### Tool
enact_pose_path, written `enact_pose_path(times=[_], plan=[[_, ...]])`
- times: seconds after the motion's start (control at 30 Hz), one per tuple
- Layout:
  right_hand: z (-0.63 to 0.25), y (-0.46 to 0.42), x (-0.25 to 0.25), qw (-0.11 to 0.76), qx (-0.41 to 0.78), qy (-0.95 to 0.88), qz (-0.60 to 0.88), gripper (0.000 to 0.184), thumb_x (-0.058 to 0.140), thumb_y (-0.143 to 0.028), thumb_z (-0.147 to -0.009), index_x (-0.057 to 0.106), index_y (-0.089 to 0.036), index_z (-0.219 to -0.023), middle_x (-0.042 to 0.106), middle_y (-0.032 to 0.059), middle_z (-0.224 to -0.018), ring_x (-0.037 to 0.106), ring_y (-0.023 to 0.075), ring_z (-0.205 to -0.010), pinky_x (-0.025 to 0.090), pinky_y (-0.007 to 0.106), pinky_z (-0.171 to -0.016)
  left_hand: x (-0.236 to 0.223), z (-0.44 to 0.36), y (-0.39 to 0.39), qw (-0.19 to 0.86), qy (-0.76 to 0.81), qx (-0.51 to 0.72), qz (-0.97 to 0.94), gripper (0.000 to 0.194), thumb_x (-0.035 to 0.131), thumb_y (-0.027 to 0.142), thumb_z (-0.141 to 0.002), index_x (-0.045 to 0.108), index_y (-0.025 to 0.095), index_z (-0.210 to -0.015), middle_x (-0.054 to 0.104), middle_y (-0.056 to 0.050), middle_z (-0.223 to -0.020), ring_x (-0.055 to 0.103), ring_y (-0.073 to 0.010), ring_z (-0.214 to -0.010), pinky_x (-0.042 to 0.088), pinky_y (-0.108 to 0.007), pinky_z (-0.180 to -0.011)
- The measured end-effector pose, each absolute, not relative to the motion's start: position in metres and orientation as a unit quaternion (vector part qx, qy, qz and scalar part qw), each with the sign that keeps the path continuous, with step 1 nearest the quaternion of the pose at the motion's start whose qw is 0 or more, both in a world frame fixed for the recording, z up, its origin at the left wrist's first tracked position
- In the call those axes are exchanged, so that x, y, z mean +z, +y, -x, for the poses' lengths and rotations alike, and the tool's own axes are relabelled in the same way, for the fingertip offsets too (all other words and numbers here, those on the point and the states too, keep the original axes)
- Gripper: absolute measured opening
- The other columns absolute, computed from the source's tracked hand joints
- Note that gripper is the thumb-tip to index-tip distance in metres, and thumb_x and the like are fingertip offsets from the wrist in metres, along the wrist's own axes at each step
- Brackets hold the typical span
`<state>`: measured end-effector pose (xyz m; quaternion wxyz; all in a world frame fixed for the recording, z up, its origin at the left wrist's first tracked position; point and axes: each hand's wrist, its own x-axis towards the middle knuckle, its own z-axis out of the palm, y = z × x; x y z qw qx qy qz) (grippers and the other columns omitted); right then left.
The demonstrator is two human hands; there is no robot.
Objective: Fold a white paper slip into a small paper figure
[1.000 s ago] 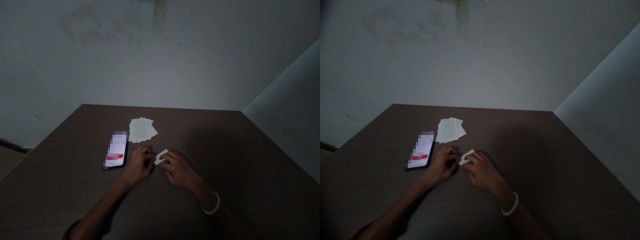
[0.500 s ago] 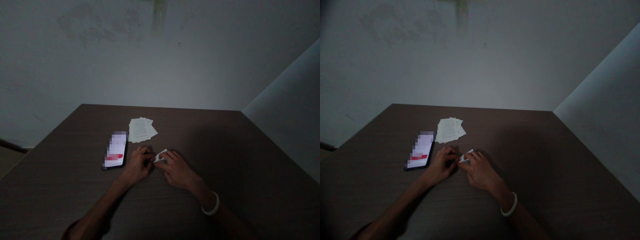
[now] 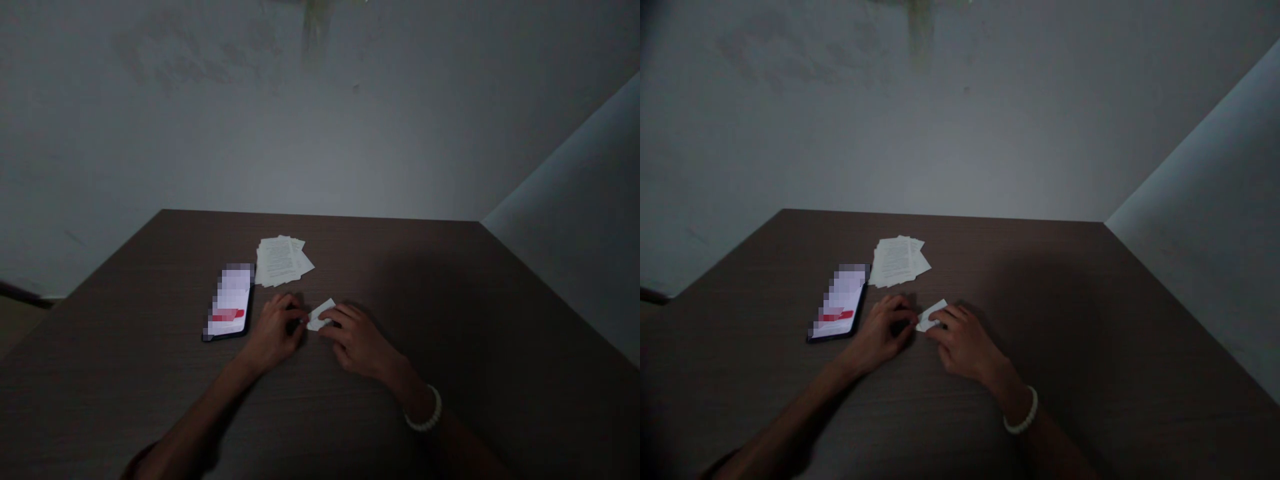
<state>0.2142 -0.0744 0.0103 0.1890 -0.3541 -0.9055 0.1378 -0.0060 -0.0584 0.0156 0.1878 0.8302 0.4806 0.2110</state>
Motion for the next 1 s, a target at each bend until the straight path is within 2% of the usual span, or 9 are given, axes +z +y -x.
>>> enact_pose_path(times=[0.1,0.23,0.37,0.57,0.77,0.9,1.0], plan=[[-0.214,-0.073,0.007,0.234,0.173,-0.889,0.354,0.036,0.053,-0.002,-0.074,0.066,-0.022,-0.102,0.063,0.0049,-0.115,0.052,0.0215,-0.11,0.044,0.039,-0.096,0.015,0.006,-0.059,0.179,0.481,0.204,-0.833,0.013,0.059,0.017,-0.081,0.07,0.021,-0.087,0.058,-0.006,-0.097,0.05,-0.0263,-0.098,0.042,-0.041,-0.085],[-0.215,-0.07,0.005,0.3,0.21,-0.858,0.359,0.037,0.051,0.0,-0.077,0.066,-0.021,-0.104,0.065,0.0047,-0.111,0.056,0.0194,-0.103,0.046,0.037,-0.092,0.013,0.006,-0.059,0.158,0.48,0.195,-0.84,0.011,0.061,0.025,-0.084,0.069,0.021,-0.091,0.058,-0.006,-0.099,0.05,-0.0269,-0.098,0.041,-0.041,-0.082],[-0.221,-0.062,0.002,0.34,0.202,-0.825,0.404,0.038,0.051,-0.001,-0.081,0.065,-0.021,-0.111,0.065,0.0057,-0.112,0.056,0.0194,-0.104,0.046,0.038,-0.092,0.014,0.007,-0.059,0.162,0.472,0.185,-0.847,0.01,0.061,0.022,-0.084,0.069,0.021,-0.089,0.059,-0.006,-0.1,0.05,-0.0266,-0.097,0.039,-0.04,-0.08],[-0.229,-0.054,0.0,0.32,0.199,-0.815,0.44,0.04,0.055,-0.005,-0.082,0.062,-0.021,-0.118,0.067,0.0062,-0.111,0.056,0.0203,-0.104,0.045,0.039,-0.093,0.015,0.007,-0.058,0.158,0.468,0.188,-0.849,0.012,0.057,0.017,-0.085,0.068,0.021,-0.088,0.061,-0.006,-0.099,0.051,-0.0265,-0.098,0.039,-0.041,-0.08],[-0.226,-0.056,-0.001,0.307,0.194,-0.823,0.438,0.026,0.06,-0.008,-0.083,0.066,-0.019,-0.105,0.069,0.0045,-0.098,0.056,0.0204,-0.094,0.044,0.036,-0.086,0.002,0.007,-0.058,0.094,0.46,0.221,-0.855,0.017,0.051,0.011,-0.088,0.067,0.017,-0.088,0.061,-0.009,-0.095,0.053,-0.0243,-0.09,0.044,-0.039,-0.078],[-0.224,-0.055,-0.004,0.31,0.188,-0.822,0.44,0.019,0.062,-0.008,-0.083,0.067,-0.019,-0.098,0.07,0.0031,-0.094,0.056,0.0199,-0.089,0.043,0.035,-0.083,-0.001,0.005,-0.06,0.115,0.409,0.207,-0.881,0.02,0.049,0.006,-0.087,0.066,0.015,-0.093,0.06,-0.009,-0.093,0.054,-0.0226,-0.089,0.048,-0.036,-0.078],[-0.223,-0.055,-0.006,0.325,0.198,-0.809,0.447,0.019,0.063,-0.007,-0.082,0.068,-0.02,-0.094,0.07,0.002,-0.088,0.057,0.019,-0.084,0.043,0.034,-0.081,0.003,0.003,-0.064,0.124,0.37,0.184,-0.902,0.018,0.047,0.011,-0.092,0.065,0.014,-0.092,0.059,-0.009,-0.093,0.054,-0.0214,-0.088,0.05,-0.035,-0.079]])
